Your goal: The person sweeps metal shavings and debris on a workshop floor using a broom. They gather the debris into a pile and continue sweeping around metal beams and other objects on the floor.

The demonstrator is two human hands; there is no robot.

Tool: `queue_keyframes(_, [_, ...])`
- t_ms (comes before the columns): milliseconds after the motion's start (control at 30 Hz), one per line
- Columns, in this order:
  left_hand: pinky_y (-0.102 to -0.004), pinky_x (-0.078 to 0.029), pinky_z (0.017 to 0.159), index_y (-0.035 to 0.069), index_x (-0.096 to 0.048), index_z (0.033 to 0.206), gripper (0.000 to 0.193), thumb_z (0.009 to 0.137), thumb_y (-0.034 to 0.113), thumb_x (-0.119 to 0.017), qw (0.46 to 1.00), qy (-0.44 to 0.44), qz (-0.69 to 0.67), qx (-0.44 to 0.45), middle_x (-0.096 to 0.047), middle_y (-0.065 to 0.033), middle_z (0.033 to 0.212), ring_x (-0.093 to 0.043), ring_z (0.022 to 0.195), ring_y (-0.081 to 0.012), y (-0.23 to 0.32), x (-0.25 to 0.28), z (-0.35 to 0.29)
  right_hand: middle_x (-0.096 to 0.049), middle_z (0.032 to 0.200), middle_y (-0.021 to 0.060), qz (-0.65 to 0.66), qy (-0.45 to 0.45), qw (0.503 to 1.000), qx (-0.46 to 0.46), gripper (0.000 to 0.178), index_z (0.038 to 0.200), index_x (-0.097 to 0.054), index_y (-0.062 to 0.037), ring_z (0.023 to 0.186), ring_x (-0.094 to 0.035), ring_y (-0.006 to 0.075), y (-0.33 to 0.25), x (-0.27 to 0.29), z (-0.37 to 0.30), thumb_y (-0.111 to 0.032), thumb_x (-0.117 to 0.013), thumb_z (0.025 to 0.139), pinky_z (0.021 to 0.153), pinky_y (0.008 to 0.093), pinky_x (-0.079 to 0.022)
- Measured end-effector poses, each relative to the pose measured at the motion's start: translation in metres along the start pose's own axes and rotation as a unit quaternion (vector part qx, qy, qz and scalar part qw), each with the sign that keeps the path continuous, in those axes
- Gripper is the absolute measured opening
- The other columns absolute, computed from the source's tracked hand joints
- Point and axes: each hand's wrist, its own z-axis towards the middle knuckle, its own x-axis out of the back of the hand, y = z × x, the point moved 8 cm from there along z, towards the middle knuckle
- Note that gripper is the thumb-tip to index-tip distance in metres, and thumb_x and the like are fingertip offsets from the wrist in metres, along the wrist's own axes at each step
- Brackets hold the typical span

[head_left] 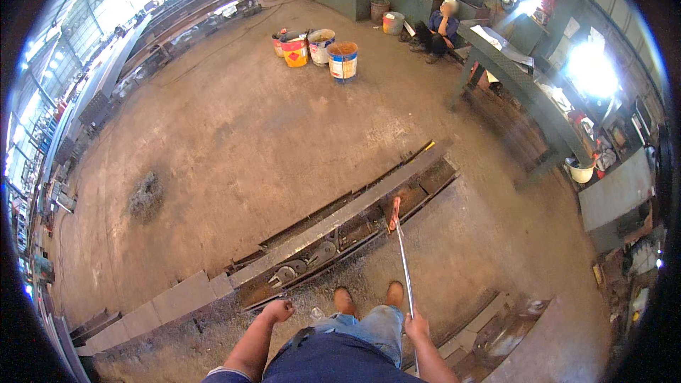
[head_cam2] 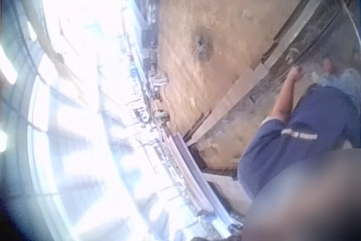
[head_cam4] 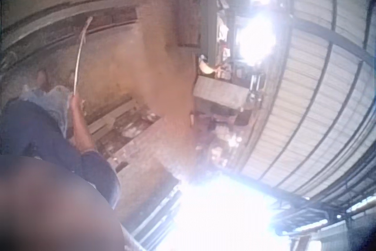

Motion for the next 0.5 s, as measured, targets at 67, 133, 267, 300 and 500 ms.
queue_keyframes(67, [-0.0465,-0.052,0.092,0.012,-0.071,0.11,0.039,0.088,0.042,-0.06,1.0,-0.002,-0.007,0.027,-0.072,-0.0166,0.11,-0.066,0.106,-0.0371,-0.018,-0.011,-0.005,-0.069,0.104,0.0266,0.004,0.007,1.0,0.012,0.062,0.155,-0.033,-0.0247,0.093,-0.068,0.0448,0.0,-0.004,0.008,-0.031,-0.052,0.096,0.085,0.0534,-0.053])
queue_keyframes(133, [-0.0463,-0.052,0.092,0.012,-0.071,0.109,0.039,0.087,0.043,-0.06,0.996,-0.048,-0.017,0.072,-0.072,-0.0169,0.111,-0.066,0.107,-0.0372,-0.043,-0.022,-0.008,-0.069,0.103,0.0264,0.005,0.017,0.998,0.053,0.062,0.155,-0.033,-0.0253,0.093,-0.068,0.0451,-0.009,-0.034,0.045,-0.033,-0.053,0.096,0.085,0.0532,-0.053])
queue_keyframes(267, [-0.0467,-0.051,0.094,0.013,-0.071,0.112,0.042,0.087,0.043,-0.059,0.998,-0.042,0.023,0.05,-0.07,-0.0188,0.114,-0.065,0.109,-0.0383,-0.037,-0.022,-0.006,-0.07,0.094,0.0235,0.051,0.133,0.979,0.148,0.043,0.135,-0.053,-0.0149,0.087,-0.069,0.0421,-0.006,-0.092,0.152,-0.031,-0.056,0.095,0.08,0.0523,-0.054])
queue_keyframes(300, [-0.0469,-0.051,0.094,0.013,-0.071,0.113,0.042,0.087,0.043,-0.059,0.998,-0.041,0.026,0.034,-0.07,-0.0191,0.114,-0.065,0.109,-0.0385,-0.013,-0.01,0.004,-0.07,0.092,0.0228,0.071,0.158,0.973,0.152,0.039,0.127,-0.059,-0.0115,0.085,-0.069,0.0415,0.009,-0.092,0.18,-0.033,-0.058,0.094,0.079,0.0521,-0.054])
queue_keyframes(500, [-0.0478,-0.054,0.082,0.01,-0.071,0.095,0.031,0.086,0.038,-0.061,0.999,0.051,-0.005,-0.004,-0.073,-0.018,0.096,-0.068,0.093,-0.0389,0.019,0.032,-0.012,-0.069,0.096,0.0255,0.219,0.039,0.974,0.049,0.032,0.109,-0.068,-0.0063,0.091,-0.067,0.043,-0.038,-0.097,0.222,-0.033,-0.057,0.095,0.081,0.0524,-0.052])
